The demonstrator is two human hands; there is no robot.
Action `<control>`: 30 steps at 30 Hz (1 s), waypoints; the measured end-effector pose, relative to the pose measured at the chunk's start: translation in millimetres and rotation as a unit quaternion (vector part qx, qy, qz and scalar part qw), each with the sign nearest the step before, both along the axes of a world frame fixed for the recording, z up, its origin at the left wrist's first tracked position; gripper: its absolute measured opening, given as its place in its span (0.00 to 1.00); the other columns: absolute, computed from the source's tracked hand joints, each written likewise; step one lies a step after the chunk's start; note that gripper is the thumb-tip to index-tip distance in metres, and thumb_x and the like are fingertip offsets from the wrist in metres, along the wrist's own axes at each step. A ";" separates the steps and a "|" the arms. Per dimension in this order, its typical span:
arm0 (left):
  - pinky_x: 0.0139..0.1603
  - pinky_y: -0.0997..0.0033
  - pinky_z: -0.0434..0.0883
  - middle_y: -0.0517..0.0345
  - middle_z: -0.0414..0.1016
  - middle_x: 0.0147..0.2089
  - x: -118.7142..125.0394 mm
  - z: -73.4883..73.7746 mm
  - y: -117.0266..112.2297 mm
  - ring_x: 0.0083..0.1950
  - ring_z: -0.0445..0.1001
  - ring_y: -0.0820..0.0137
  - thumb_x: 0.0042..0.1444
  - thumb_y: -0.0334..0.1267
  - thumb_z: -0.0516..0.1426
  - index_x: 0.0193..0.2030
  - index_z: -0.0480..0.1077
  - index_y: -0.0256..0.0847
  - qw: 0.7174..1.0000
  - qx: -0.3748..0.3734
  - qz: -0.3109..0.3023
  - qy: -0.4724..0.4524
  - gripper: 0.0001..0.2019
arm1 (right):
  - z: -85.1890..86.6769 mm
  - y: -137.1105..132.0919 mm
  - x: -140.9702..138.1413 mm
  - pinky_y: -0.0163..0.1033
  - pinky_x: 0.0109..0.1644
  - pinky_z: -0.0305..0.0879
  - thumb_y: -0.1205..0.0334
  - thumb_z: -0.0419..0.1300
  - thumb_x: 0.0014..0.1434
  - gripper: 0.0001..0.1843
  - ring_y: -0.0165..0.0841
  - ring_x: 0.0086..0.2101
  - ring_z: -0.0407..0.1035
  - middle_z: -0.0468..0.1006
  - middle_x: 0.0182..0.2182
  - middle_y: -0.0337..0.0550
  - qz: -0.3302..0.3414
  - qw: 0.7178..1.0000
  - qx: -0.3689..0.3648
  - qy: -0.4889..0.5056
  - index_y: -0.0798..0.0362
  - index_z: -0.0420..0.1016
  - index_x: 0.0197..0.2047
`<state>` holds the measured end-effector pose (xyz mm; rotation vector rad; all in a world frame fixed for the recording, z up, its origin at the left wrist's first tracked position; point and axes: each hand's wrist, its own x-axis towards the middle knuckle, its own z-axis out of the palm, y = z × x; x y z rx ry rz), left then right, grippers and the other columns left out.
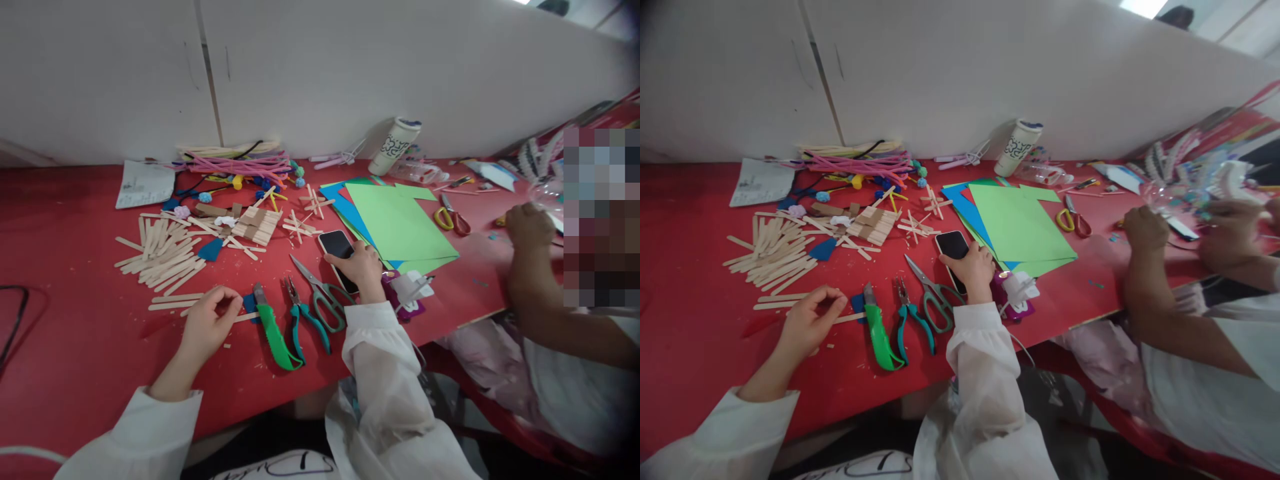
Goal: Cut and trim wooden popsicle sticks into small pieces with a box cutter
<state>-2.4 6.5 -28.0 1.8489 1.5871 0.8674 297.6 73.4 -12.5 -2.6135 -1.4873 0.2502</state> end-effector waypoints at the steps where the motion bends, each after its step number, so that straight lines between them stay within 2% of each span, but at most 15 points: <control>1: 0.34 0.74 0.67 0.60 0.72 0.31 -0.6 -0.7 0.7 0.33 0.71 0.71 0.56 0.45 0.51 0.30 0.67 0.41 1.000 0.001 -0.003 0.008 0.11 | -0.2 -0.3 -0.1 0.49 0.50 0.58 0.35 0.58 0.44 0.41 0.52 0.51 0.63 0.67 0.50 0.62 -0.001 1.000 0.000 -0.001 0.59 0.63 0.51; 6: 0.39 0.69 0.66 0.58 0.72 0.34 -1.0 6.5 4.6 0.38 0.71 0.67 0.55 0.44 0.52 0.33 0.67 0.42 0.998 -0.007 -0.027 0.059 0.09 | -1.8 -0.7 -0.1 0.49 0.51 0.58 0.34 0.58 0.43 0.43 0.53 0.53 0.61 0.66 0.51 0.64 -0.001 1.000 -0.001 -0.004 0.61 0.62 0.52; 10: 0.45 0.64 0.65 0.55 0.72 0.38 3.4 18.2 4.0 0.44 0.70 0.63 0.57 0.43 0.50 0.37 0.68 0.41 0.984 0.001 -0.094 0.154 0.10 | -3.2 -1.6 -0.3 0.50 0.51 0.57 0.33 0.58 0.43 0.45 0.53 0.53 0.60 0.66 0.51 0.65 0.000 1.000 0.001 -0.005 0.62 0.61 0.52; 16: 0.39 0.65 0.64 0.55 0.70 0.35 6.9 28.4 -1.3 0.39 0.69 0.63 0.53 0.41 0.55 0.34 0.69 0.42 0.950 -0.013 -0.146 0.277 0.07 | -4.5 -1.6 -0.1 0.49 0.50 0.56 0.33 0.59 0.43 0.45 0.54 0.51 0.61 0.66 0.50 0.66 0.004 1.000 0.012 -0.005 0.63 0.62 0.51; 19: 0.39 0.66 0.64 0.57 0.69 0.34 5.0 30.4 -1.9 0.39 0.69 0.64 0.55 0.38 0.54 0.32 0.68 0.42 0.943 -0.026 -0.160 0.291 0.05 | 3.0 -4.1 -2.0 0.50 0.50 0.55 0.35 0.60 0.43 0.46 0.55 0.52 0.60 0.66 0.50 0.68 0.008 1.000 0.027 -0.010 0.65 0.61 0.53; 22: 0.38 0.67 0.63 0.57 0.69 0.33 4.1 32.1 -1.5 0.38 0.69 0.65 0.56 0.39 0.53 0.30 0.67 0.41 0.941 -0.043 -0.165 0.291 0.07 | 19.8 -23.1 -17.2 0.49 0.53 0.55 0.37 0.59 0.48 0.45 0.53 0.53 0.59 0.65 0.52 0.65 0.031 0.997 0.062 -0.018 0.64 0.57 0.57; 23: 0.37 0.68 0.63 0.57 0.68 0.33 4.1 32.8 -1.3 0.38 0.69 0.65 0.56 0.40 0.53 0.29 0.67 0.41 0.941 -0.047 -0.166 0.291 0.07 | 25.8 -34.5 -27.0 0.47 0.53 0.55 0.38 0.58 0.50 0.43 0.49 0.52 0.60 0.67 0.51 0.61 0.057 0.995 0.084 -0.018 0.61 0.56 0.58; 24: 0.36 0.68 0.62 0.57 0.68 0.33 4.4 33.6 -1.2 0.37 0.69 0.66 0.56 0.40 0.53 0.29 0.66 0.41 0.941 -0.052 -0.168 0.291 0.08 | 31.0 -48.0 -39.1 0.47 0.52 0.57 0.40 0.56 0.52 0.39 0.46 0.48 0.63 0.70 0.46 0.57 0.122 0.984 0.127 -0.003 0.60 0.59 0.57; 26: 0.34 0.69 0.62 0.58 0.68 0.32 5.0 34.9 -0.9 0.36 0.69 0.67 0.56 0.39 0.53 0.28 0.66 0.41 0.937 -0.059 -0.177 0.294 0.08 | 36.6 -77.7 -68.3 0.45 0.46 0.63 0.42 0.54 0.55 0.30 0.43 0.42 0.67 0.73 0.39 0.52 0.279 0.949 0.137 0.048 0.55 0.64 0.53; 28: 0.34 0.69 0.63 0.58 0.68 0.32 5.4 35.3 -0.7 0.36 0.69 0.66 0.56 0.39 0.53 0.29 0.66 0.41 0.934 -0.058 -0.181 0.302 0.07 | 35.0 -103.4 -98.2 0.45 0.40 0.66 0.45 0.56 0.55 0.27 0.43 0.38 0.69 0.75 0.37 0.51 0.394 0.914 0.082 0.057 0.54 0.67 0.52; 30: 0.36 0.68 0.64 0.58 0.68 0.32 5.2 34.4 -0.5 0.38 0.69 0.66 0.56 0.39 0.53 0.30 0.66 0.41 0.934 -0.052 -0.183 0.303 0.07 | 28.6 -118.3 -121.1 0.48 0.38 0.68 0.50 0.59 0.54 0.29 0.45 0.36 0.70 0.75 0.36 0.52 0.422 0.906 0.018 0.031 0.57 0.65 0.56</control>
